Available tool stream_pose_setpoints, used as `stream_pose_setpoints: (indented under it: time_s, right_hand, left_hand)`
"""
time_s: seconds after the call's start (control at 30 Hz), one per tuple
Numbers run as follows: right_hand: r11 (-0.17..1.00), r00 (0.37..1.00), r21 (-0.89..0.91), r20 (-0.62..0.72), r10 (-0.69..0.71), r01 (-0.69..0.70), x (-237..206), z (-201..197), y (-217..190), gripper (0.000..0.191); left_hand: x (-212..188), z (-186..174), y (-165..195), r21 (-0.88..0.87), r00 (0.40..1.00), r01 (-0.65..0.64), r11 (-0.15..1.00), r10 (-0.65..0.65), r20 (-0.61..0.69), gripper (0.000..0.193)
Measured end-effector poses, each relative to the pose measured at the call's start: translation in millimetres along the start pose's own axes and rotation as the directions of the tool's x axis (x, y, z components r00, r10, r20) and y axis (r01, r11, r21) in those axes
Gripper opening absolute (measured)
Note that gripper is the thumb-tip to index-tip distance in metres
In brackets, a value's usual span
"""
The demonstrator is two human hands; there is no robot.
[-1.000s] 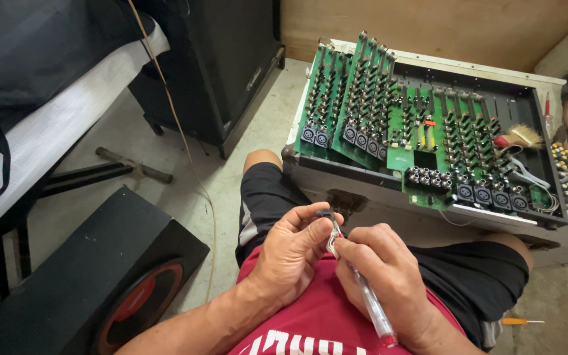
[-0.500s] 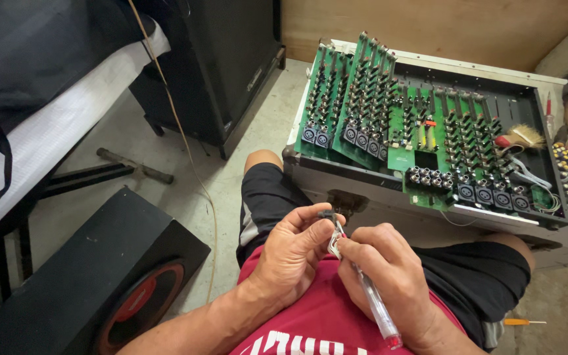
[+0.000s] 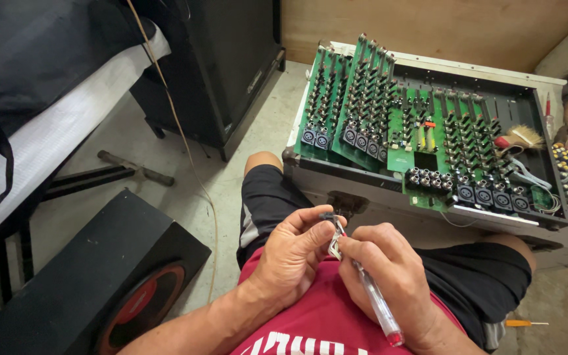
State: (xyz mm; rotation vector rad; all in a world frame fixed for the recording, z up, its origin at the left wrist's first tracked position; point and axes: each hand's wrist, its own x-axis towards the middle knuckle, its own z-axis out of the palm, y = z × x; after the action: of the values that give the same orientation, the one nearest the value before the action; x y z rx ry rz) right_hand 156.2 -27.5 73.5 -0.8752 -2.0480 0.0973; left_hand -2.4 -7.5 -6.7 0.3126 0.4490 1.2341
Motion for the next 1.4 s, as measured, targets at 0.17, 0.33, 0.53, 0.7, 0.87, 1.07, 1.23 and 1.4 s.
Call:
stream_pose_setpoints:
  time_s: [0.17, 0.33, 0.53, 0.7, 0.87, 1.07, 1.23, 1.4]
  right_hand:
    - [1.0, 1.0, -0.008, -0.002, -0.004, 0.004, 0, 0, 1, 0.034]
    - [1.0, 1.0, -0.015, -0.006, 0.009, -0.009, 0, 1, 0, 0.034]
    - [1.0, 1.0, -0.026, -0.017, -0.001, 0.0, 0, 1, 0, 0.035]
    - [0.998, 0.995, -0.057, -0.098, 0.032, -0.038, -1, 4, 1, 0.027]
    - [0.987, 0.968, 0.039, -0.189, 0.162, -0.157, -5, 2, 10, 0.022]
    - [0.9, 0.909, 0.23, -0.111, 0.401, -0.369, -12, 2, 12, 0.017]
    - [0.99, 0.982, 0.078, -0.136, 0.131, -0.121, -7, 3, 7, 0.022]
    - [0.998, 0.995, 0.024, -0.076, 0.065, -0.063, -2, 1, 3, 0.028]
  left_hand:
    - [2, -1, -1, 0.008, 1.0, -0.017, 1.0, 0.017, 0.006, 0.031]
    - [3, -1, -1, 0.009, 1.0, -0.021, 1.0, 0.021, 0.003, 0.031]
    - [6, -2, -2, 0.009, 1.0, -0.022, 1.0, 0.022, 0.005, 0.031]
    - [7, -3, -4, 0.037, 0.999, -0.026, 0.999, 0.025, 0.04, 0.03]
    - [3, -3, -2, 0.008, 1.0, 0.013, 1.0, -0.014, 0.015, 0.029]
    - [2, -1, 1, -0.063, 0.998, 0.036, 0.997, -0.033, 0.05, 0.029]
    - [2, 0, 0, -0.027, 0.999, 0.01, 1.0, -0.009, 0.044, 0.031]
    - [1, 0, 0, -0.023, 0.998, -0.011, 1.0, 0.012, 0.068, 0.032]
